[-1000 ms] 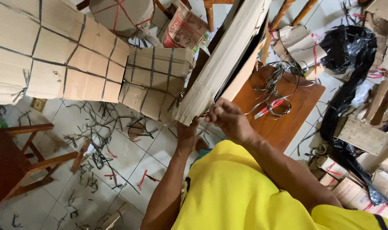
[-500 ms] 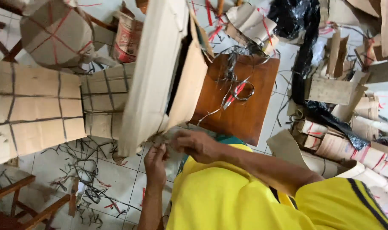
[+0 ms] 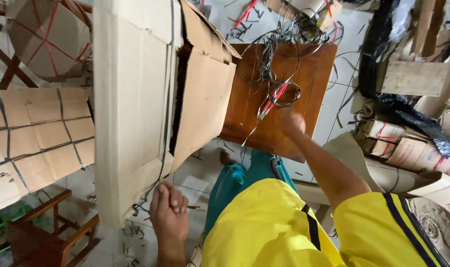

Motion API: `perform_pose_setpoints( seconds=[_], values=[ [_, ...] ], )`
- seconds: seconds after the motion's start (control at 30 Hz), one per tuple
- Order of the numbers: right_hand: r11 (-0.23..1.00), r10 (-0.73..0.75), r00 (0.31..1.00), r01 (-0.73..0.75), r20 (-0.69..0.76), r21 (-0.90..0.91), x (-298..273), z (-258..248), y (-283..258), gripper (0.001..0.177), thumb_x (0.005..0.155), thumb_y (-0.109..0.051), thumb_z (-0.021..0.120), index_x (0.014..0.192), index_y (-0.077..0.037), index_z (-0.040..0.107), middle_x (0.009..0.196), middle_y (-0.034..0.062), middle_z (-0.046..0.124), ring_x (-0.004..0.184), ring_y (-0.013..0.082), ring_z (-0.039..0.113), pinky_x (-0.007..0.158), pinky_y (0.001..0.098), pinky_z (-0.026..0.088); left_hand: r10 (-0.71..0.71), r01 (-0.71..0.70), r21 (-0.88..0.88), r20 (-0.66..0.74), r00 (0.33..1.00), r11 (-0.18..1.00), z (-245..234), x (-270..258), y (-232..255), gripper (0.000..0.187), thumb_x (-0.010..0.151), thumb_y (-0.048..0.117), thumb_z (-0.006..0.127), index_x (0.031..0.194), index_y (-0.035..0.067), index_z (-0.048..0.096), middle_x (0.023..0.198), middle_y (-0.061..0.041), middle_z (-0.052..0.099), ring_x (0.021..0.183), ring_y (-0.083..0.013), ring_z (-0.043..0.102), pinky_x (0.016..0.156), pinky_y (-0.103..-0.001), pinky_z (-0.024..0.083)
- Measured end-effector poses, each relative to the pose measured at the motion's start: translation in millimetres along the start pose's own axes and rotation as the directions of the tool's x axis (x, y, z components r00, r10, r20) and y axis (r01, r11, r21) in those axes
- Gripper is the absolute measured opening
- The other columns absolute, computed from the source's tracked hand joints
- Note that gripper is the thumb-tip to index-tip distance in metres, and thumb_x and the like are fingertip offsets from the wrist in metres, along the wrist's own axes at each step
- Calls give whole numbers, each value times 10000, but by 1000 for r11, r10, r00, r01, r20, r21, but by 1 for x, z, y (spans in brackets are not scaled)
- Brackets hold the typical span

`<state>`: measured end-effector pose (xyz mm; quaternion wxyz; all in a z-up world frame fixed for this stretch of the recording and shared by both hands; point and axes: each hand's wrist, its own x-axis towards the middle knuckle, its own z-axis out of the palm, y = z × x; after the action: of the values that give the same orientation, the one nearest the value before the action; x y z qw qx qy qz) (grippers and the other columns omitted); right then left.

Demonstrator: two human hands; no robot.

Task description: Wrapping a wooden chair backrest with cardboard and securing it with plastic straps for transport.

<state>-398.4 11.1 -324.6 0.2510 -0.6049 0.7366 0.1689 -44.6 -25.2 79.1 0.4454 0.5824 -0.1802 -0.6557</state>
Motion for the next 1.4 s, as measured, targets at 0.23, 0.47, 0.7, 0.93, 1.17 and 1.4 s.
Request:
perform_pose_setpoints(
  seconds=[0.23, 0.47, 0.7, 0.93, 1.17, 1.4],
  values=[
    [937, 6, 985, 55, -175, 344, 48, -62, 33, 524, 807, -158, 743, 1308, -173, 591, 1397, 34, 536, 1204, 324, 551, 922, 475, 552, 7, 1, 96, -93, 996, 995, 4, -1, -8, 240, 1097, 230, 494, 1068, 12, 589, 621, 17, 395, 516, -71, 299, 467, -236, 275],
    [972, -237, 947, 230, -216, -55, 88, -53, 32, 371, 800, -220, 744, 1154, -140, 670, 1232, 91, 605, 1156, 300, 580, 840, 410, 591, -62, 116, 183, -278, 959, 976, 32, 5, -4, 287, 1151, 231, 375, 1036, 9, 516, 628, -6, 332, 536, -99, 252, 498, -296, 257],
    [917, -369, 824, 246, -430, -315, 89, -34, 36, 319, 809, -300, 712, 1090, -165, 647, 1092, 48, 646, 1013, 239, 601, 834, 374, 527, -8, 73, 230, -273, 962, 970, 34, 7, -6, 305, 1112, 307, 464, 1014, 41, 577, 605, 6, 400, 521, -87, 305, 511, -281, 288],
    [925, -330, 936, 294, -122, -242, 74, -28, 48, 224, 944, -252, 591, 1147, -171, 641, 1121, 98, 707, 1033, 306, 655, 866, 455, 577, -30, 95, 198, -309, 951, 976, 40, 10, -6, 306, 1139, 280, 418, 1030, 38, 570, 639, 1, 387, 541, -93, 277, 524, -296, 286],
    [988, -154, 904, 145, 399, 51, -27, -94, 55, 283, 970, -257, 631, 1240, -308, 564, 908, -17, 732, 724, 191, 694, 653, 317, 525, 55, -54, 11, -82, 995, 998, 16, 11, -13, 392, 983, 12, 455, 1333, -119, 575, 1140, -206, 606, 961, -272, 543, 924, -410, 452],
    [485, -235, 734, -480, 637, 731, -163, -24, 131, 364, 942, 69, 541, 1244, -121, 609, 768, 162, 738, 577, 267, 639, 470, 349, 408, -18, 68, -311, 160, 987, 948, 13, 22, -16, 453, 1037, 310, 546, 1399, 39, 574, 1391, -93, 599, 1212, -223, 561, 1016, -421, 428]
  ],
)
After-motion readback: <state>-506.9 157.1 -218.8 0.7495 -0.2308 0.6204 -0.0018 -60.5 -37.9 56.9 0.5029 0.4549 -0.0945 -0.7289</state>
